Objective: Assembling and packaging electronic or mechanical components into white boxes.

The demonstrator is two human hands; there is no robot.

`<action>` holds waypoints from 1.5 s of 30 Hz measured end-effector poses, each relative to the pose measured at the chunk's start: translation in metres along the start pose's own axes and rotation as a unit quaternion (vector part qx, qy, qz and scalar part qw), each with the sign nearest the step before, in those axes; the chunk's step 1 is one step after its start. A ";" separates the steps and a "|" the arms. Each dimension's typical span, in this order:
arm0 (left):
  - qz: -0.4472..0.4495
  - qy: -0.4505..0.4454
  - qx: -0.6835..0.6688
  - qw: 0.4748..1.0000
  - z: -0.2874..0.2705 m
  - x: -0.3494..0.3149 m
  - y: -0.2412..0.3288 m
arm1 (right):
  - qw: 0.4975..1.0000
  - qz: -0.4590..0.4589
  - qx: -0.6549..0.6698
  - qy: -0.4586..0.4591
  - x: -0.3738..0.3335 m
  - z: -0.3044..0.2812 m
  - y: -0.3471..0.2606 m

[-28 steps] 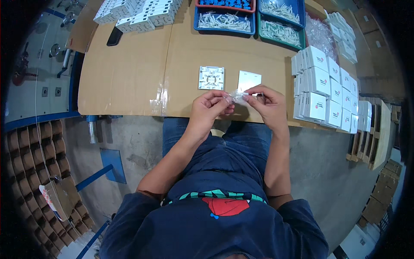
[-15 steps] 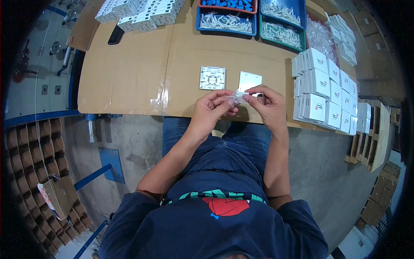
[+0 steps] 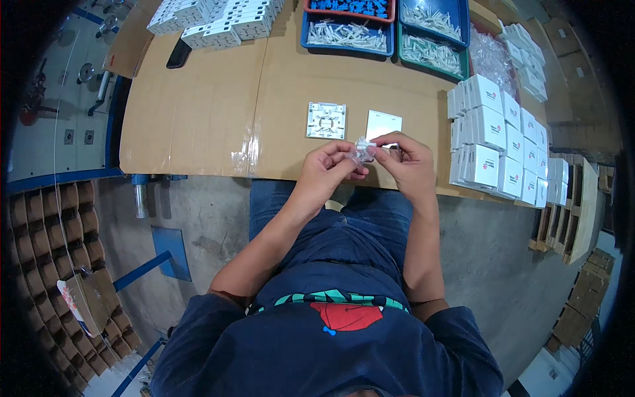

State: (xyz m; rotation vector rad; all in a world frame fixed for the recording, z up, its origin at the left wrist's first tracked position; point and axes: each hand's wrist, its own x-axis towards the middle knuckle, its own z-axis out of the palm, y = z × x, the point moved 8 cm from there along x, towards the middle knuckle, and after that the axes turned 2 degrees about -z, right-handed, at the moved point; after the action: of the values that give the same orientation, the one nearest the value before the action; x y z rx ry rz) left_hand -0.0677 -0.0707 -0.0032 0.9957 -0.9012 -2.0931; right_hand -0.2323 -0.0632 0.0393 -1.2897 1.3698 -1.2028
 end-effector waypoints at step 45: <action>-0.005 0.031 0.042 0.999 -0.015 0.002 -0.006 | 0.996 -0.036 -0.084 -0.021 0.001 0.005 -0.006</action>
State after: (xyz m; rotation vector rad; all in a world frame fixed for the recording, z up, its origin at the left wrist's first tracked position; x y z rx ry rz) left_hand -0.0583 -0.0732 -0.0156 1.1047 -0.9602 -2.0363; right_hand -0.2263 -0.0644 0.0444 -1.4848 1.4292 -1.1211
